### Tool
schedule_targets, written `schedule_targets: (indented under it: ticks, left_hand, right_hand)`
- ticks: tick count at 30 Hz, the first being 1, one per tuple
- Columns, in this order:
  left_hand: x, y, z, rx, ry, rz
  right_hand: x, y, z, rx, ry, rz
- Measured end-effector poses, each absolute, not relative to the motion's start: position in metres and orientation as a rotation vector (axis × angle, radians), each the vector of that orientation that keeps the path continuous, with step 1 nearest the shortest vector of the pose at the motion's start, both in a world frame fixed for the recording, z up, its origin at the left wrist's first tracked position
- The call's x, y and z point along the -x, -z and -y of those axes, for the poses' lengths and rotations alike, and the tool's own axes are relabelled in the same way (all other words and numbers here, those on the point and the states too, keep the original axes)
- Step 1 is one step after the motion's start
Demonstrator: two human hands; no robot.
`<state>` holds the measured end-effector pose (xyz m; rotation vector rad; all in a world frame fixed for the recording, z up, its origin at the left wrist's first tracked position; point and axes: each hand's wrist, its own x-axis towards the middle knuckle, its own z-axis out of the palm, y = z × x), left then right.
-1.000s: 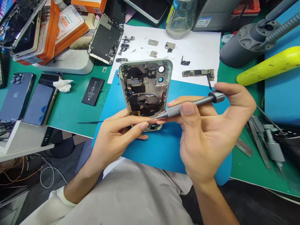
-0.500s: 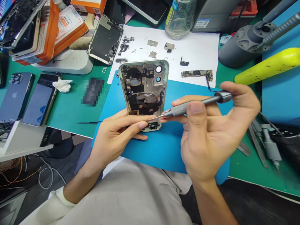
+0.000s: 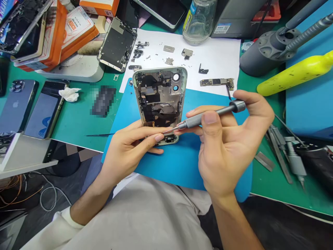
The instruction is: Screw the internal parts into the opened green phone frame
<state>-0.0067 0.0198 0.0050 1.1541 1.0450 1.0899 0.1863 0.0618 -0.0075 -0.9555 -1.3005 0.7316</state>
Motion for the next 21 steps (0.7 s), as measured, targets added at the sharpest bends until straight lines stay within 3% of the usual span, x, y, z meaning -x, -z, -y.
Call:
schedule_targets:
  ticks: [12,18,21]
  left_hand:
    - [0.006,-0.008,-0.018,-1.157,-1.054,-1.1]
    - [0.007,-0.005,-0.016,-1.187,-1.103,-1.075]
    - [0.007,-0.003,-0.016,-1.226,-1.107,-1.073]
  right_hand:
    - [-0.189,0.007,-0.062,0.954,-0.73,1.271]
    - [-0.183,0.011,-0.058,1.032,-0.347,1.327]
    - [-0.179,0.01,-0.054,1.056,-0.389,1.406]
